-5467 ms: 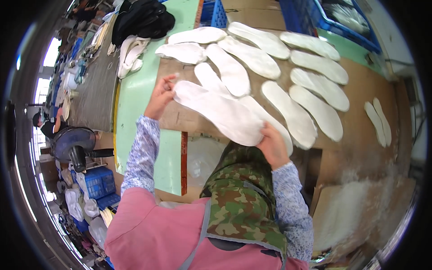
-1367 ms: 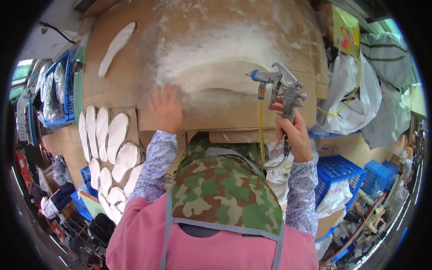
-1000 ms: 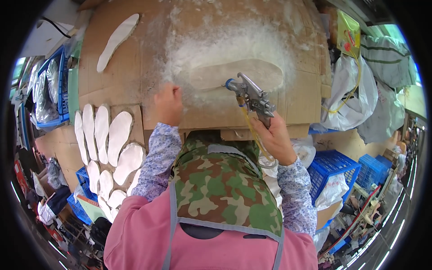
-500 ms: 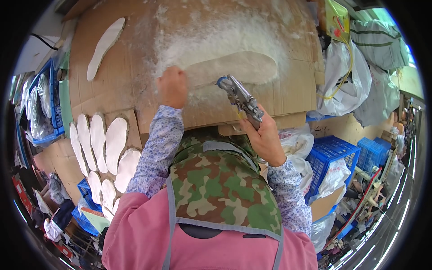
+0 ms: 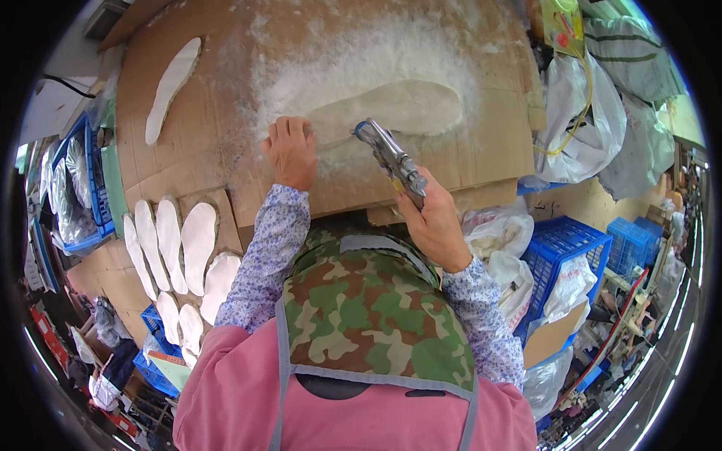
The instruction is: The recorder applies spray adhesive to shoe insoles and organizes them into stacks and bags within a factory setting.
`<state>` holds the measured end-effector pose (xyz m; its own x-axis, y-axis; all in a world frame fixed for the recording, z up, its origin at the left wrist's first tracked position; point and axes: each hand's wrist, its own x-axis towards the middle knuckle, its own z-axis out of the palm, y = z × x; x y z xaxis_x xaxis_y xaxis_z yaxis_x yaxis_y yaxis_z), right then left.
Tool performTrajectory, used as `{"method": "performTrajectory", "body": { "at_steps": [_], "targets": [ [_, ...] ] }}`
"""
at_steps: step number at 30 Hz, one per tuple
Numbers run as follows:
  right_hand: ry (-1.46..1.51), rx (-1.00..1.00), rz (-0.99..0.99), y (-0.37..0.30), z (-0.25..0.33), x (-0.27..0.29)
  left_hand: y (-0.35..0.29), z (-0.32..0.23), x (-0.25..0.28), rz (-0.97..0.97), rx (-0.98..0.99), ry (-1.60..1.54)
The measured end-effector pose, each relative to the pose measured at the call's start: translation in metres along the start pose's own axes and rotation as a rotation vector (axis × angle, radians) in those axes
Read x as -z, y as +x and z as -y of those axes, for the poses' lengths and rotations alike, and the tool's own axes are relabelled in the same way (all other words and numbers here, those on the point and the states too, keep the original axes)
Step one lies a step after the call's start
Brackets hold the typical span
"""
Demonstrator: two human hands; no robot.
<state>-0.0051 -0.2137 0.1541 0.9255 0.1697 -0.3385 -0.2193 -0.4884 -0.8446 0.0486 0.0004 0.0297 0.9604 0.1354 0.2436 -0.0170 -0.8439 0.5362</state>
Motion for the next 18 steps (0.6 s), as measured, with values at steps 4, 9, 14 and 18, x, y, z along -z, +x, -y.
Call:
{"method": "performTrajectory", "body": {
  "at_steps": [4, 9, 14, 18],
  "targets": [
    [0.003, 0.045, -0.011, 0.002, -0.001, -0.003, 0.006, 0.010, -0.014, 0.060, -0.003, 0.093],
    [0.049, 0.192, -0.071, 0.002, -0.017, -0.010, 0.012, 0.070, -0.001, -0.103, 0.190, 0.113],
    [0.001, 0.089, -0.010, 0.003, -0.001, -0.004, 0.021, 0.065, 0.039, -0.022, 0.346, -0.008],
    [-0.015, 0.048, -0.026, 0.003, -0.003, -0.002, 0.021, 0.021, 0.038, -0.120, 0.026, -0.279]
  ]
}}
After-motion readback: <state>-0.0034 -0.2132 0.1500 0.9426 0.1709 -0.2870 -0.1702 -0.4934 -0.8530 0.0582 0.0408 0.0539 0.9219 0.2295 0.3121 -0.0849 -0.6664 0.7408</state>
